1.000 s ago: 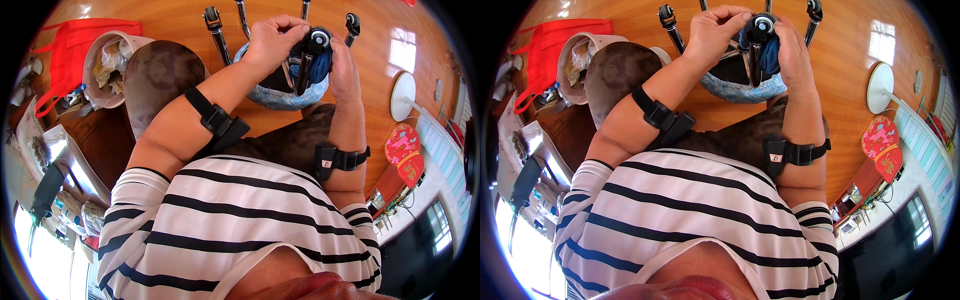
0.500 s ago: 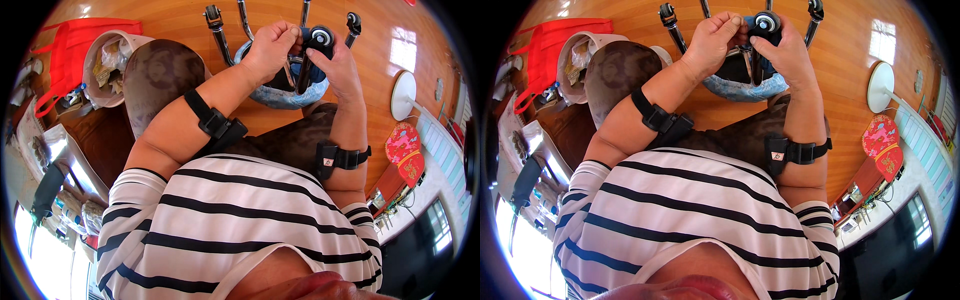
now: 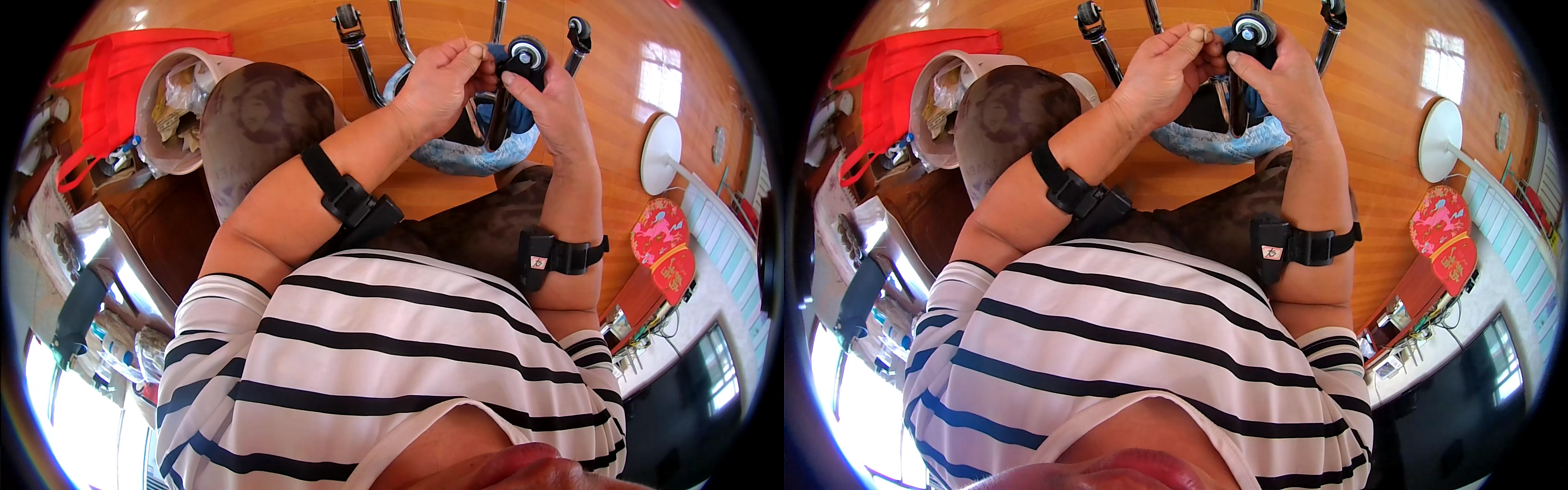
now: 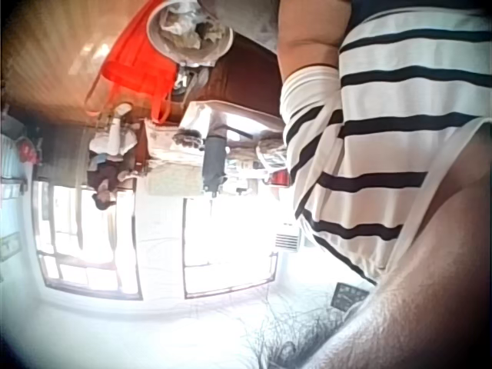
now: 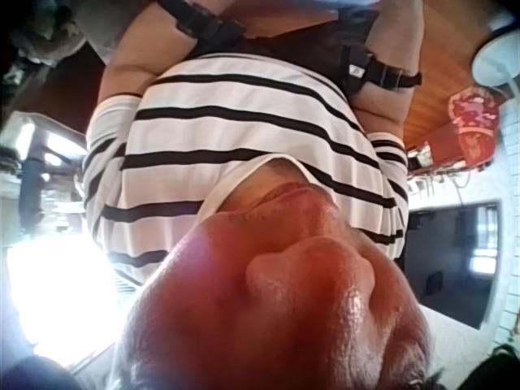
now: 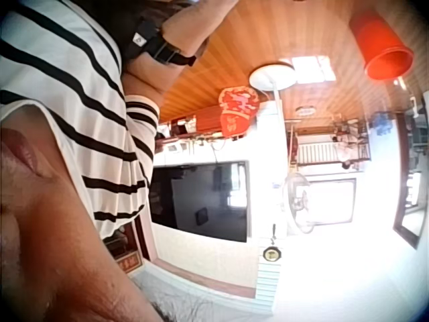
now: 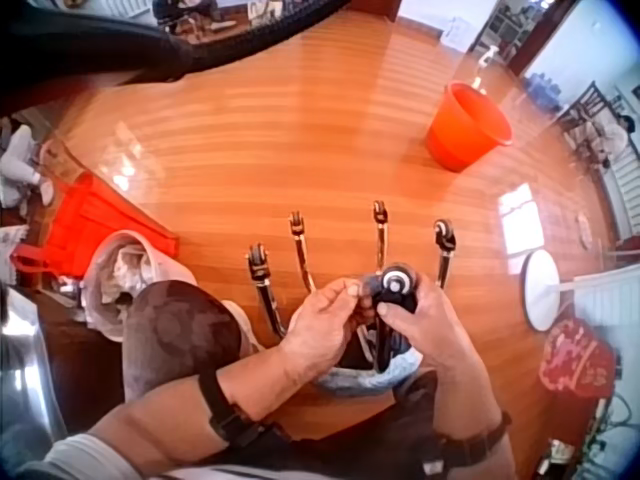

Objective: The person is repairing a wheel for an office chair by hand, inserting a metal component into the wheel assembly and checking the fit.

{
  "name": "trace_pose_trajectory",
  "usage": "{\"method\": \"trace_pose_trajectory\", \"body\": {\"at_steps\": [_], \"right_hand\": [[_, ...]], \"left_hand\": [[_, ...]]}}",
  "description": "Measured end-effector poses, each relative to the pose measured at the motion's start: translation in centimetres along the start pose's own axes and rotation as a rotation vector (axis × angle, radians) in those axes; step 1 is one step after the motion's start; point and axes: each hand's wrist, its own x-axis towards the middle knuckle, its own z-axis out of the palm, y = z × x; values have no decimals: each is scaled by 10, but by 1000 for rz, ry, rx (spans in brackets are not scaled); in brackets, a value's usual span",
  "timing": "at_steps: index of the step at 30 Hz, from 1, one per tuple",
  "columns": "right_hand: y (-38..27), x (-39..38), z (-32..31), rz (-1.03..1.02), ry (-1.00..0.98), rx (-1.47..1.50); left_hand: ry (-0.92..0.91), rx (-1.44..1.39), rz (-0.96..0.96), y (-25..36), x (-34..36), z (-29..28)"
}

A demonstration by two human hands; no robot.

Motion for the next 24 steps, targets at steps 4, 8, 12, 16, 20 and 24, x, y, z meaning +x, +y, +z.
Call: {"method": "trace_pose_trajectory", "body": {"at_steps": [4, 8, 12, 16, 20, 24], "right_hand": [[1, 0, 0, 14, -2, 38], [0, -1, 1, 16, 14, 39], [1, -1, 4, -6, 101, -56], [1, 2, 3, 64, 192, 80], [8, 2, -2, 85, 184, 281], [0, -1, 4, 85, 172, 498]], "left_hand": [[6, -42, -15, -1, 0, 0], [-6, -46, -16, 1, 1, -1], [19, -28, -4, 4, 3, 3], [2, -12, -26, 1, 4, 2], [-20, -39, -62, 1, 4, 1], [1, -55, -69, 3, 6, 0]]}}
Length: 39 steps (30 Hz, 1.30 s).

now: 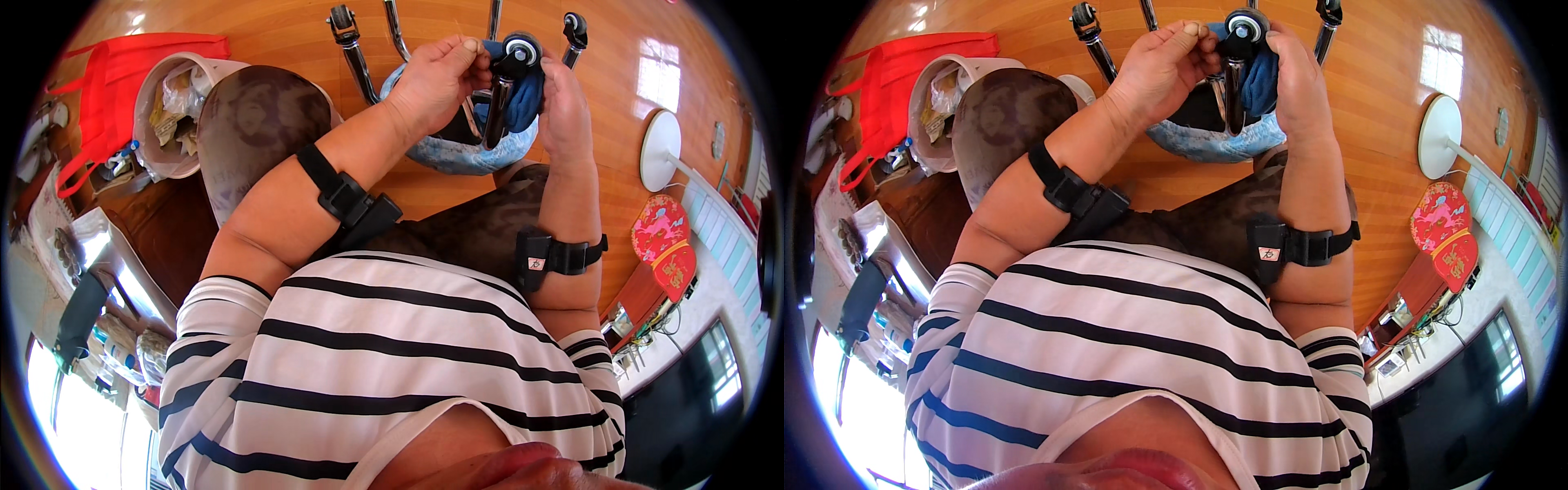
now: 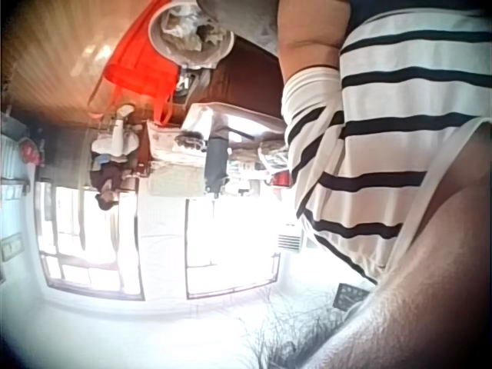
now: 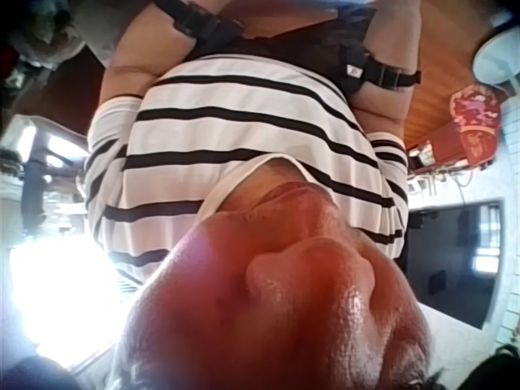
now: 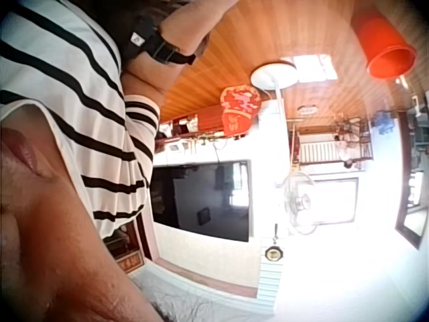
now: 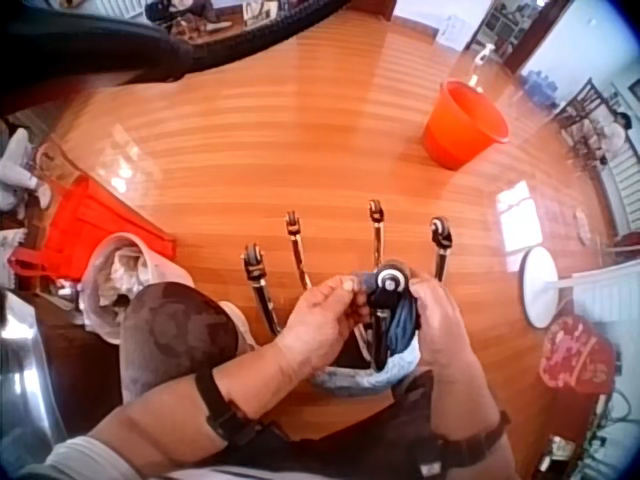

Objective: The person is repairing a wheel for an office chair by hand, inserting a metal component into the wheel assembly and checking the fit.

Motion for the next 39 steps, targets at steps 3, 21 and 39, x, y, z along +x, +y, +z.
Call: {"method": "trace_pose_trajectory", "body": {"at_steps": [3, 21, 39], "right_hand": [[-4, -2, 3, 5, -42, 5], [3, 1, -4, 21, -18, -98], [0, 0, -1, 65, -62, -37]], "left_hand": [[10, 0, -1, 0, 0, 0], [17, -104, -51, -2, -2, 1], [-6, 6, -14, 2, 1, 2]]}}
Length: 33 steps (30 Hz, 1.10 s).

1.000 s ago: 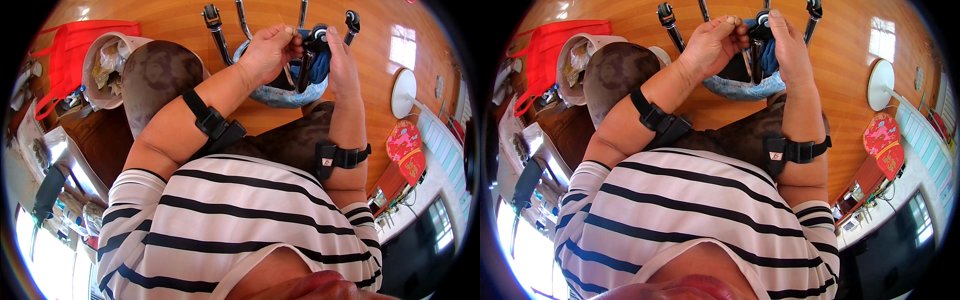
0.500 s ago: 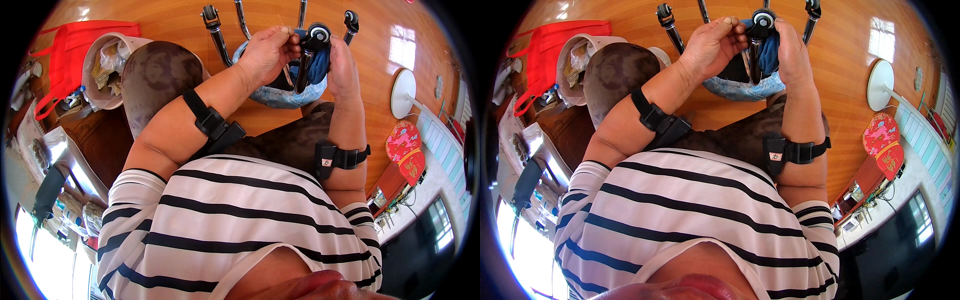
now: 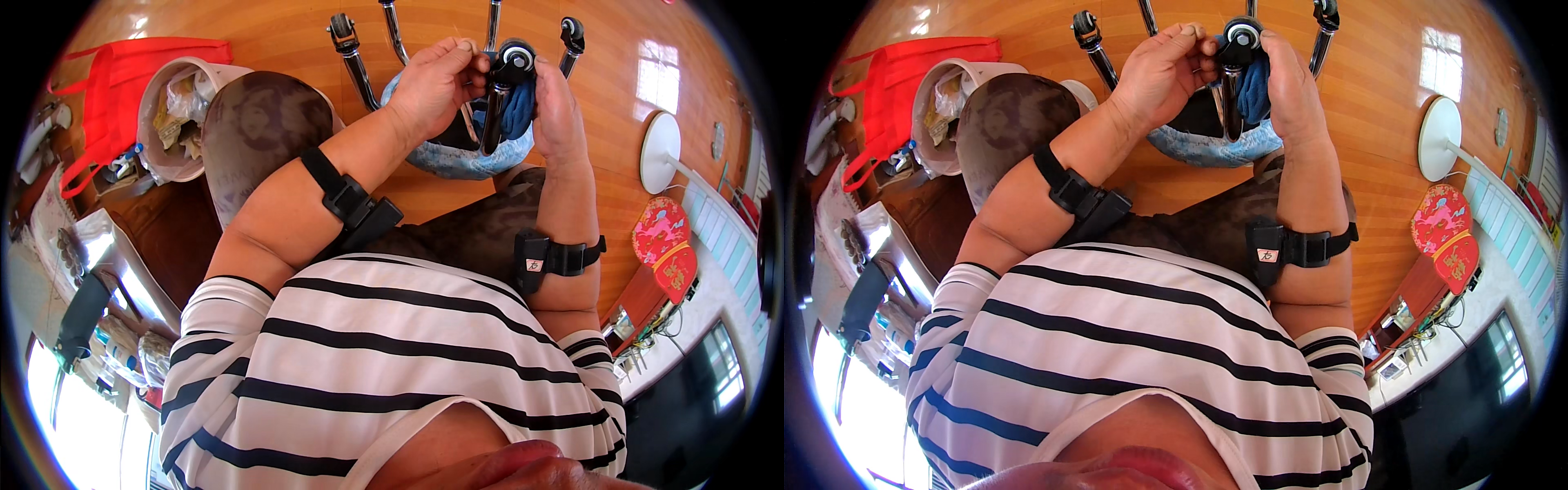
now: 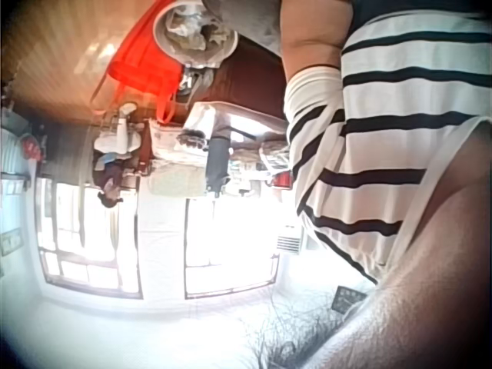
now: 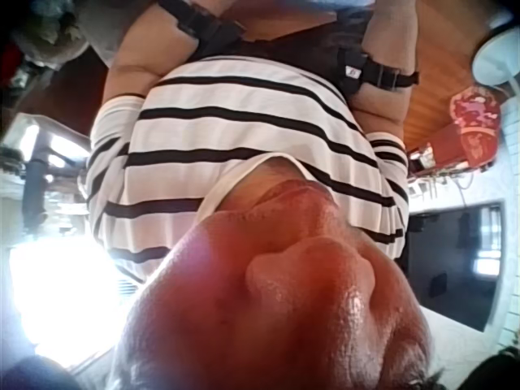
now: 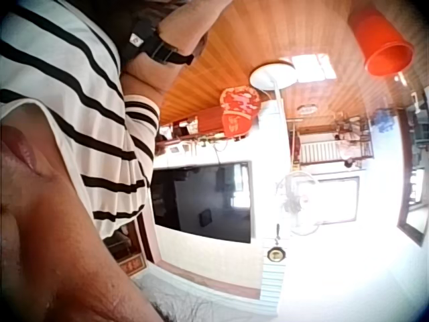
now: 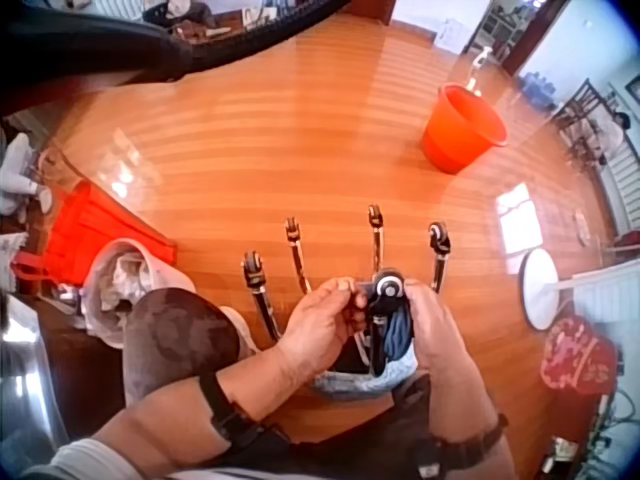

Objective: The person is repairing a wheel for an office chair by hand, inserting a metal component into the wheel assembly and checking the fit.

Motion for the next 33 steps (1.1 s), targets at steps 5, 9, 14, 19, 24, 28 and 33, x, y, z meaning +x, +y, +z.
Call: {"method": "trace_pose_trajectory", "body": {"at_steps": [5, 9, 14, 19, 24, 28, 33], "right_hand": [[7, 4, -2, -48, 32, -75], [10, 3, -7, -26, 59, -102], [3, -4, 3, -126, 97, -242], [2, -2, -1, -140, 31, -260], [1, -1, -1, -104, 9, -225], [-1, -3, 3, -84, 34, -184], [-4, -6, 6, -41, 65, -168]], "left_hand": [[66, 476, 255, 3, 5, 13], [120, 1139, 519, 12, 4, 28], [77, 1228, 676, 10, 6, 20], [-22, 913, 462, 2, 3, 4], [-26, 603, 327, 0, 1, 3], [-28, 531, 286, 1, -2, 5], [-7, 417, 233, 1, -2, 3]]}}
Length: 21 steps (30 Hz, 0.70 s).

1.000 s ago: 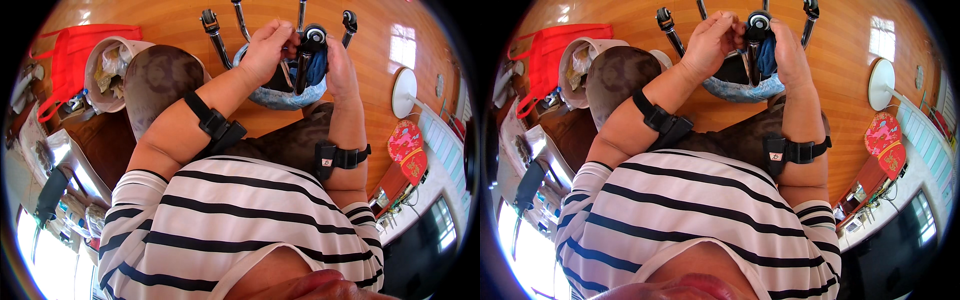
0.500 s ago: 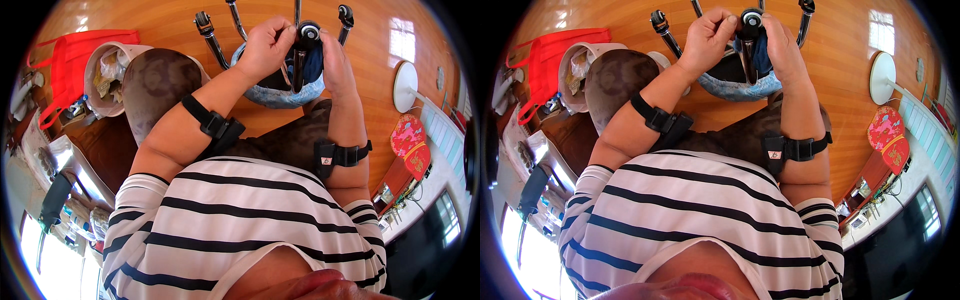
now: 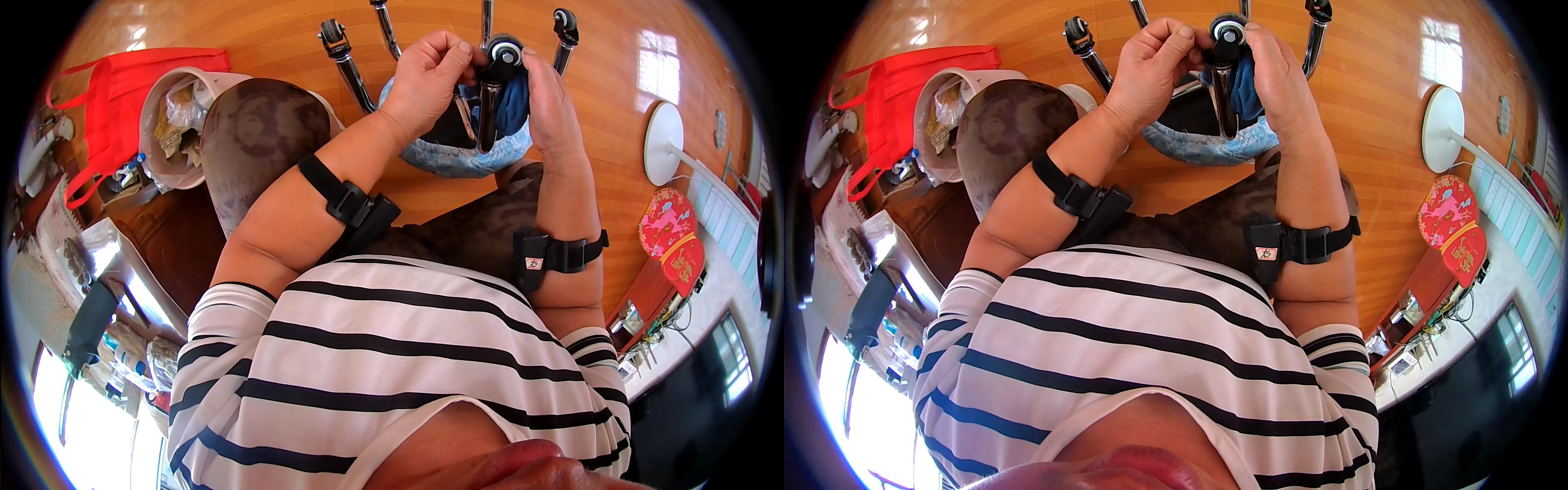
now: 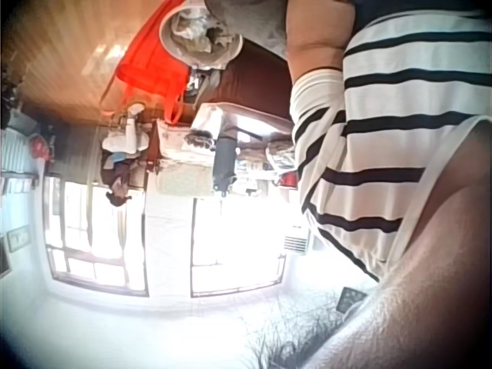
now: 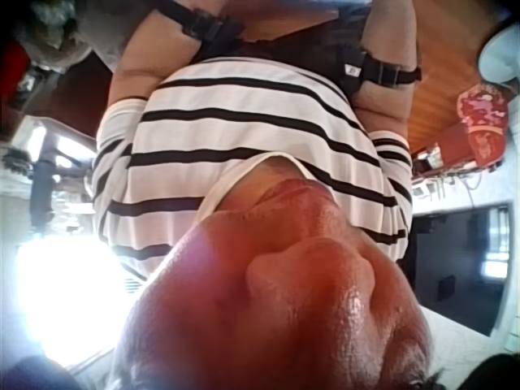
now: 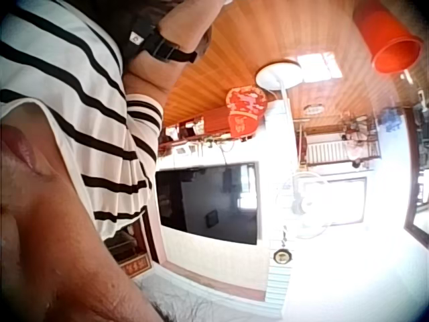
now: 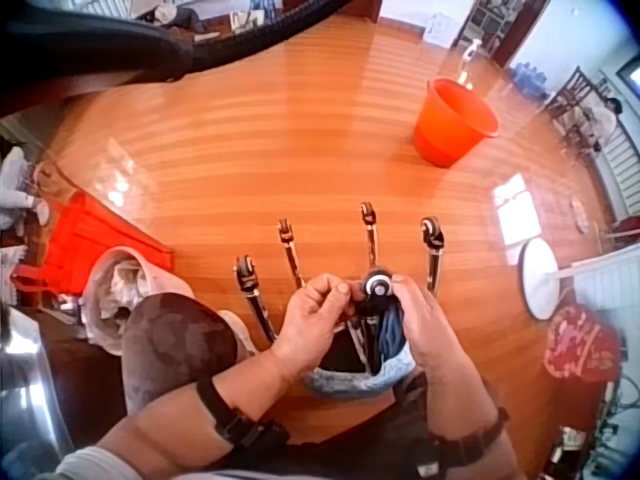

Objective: The person is repairing a wheel for an office chair by hand, inserting a metal component into the wheel assembly and checking the fit.

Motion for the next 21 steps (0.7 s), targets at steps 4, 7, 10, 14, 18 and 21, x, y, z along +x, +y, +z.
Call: {"method": "trace_pose_trajectory", "body": {"at_steps": [4, 7, 10, 14, 18, 21], "right_hand": [[4, 4, -6, -52, -53, -77], [3, 2, -4, -47, -21, -102], [1, 1, -4, -43, -23, -132], [0, 0, -1, -31, -42, -46], [15, 8, -10, -30, -51, 22], [11, 6, -7, -1, -20, 11]], "left_hand": [[42, 22, 13, 2, 1, 1], [-1, -255, -13, 10, 2, 3], [-8, -385, -122, 16, 3, 1], [-50, -466, -125, 17, 5, -7], [-47, -131, 33, 15, 8, -4], [-41, 342, 245, 22, 3, 2]]}}
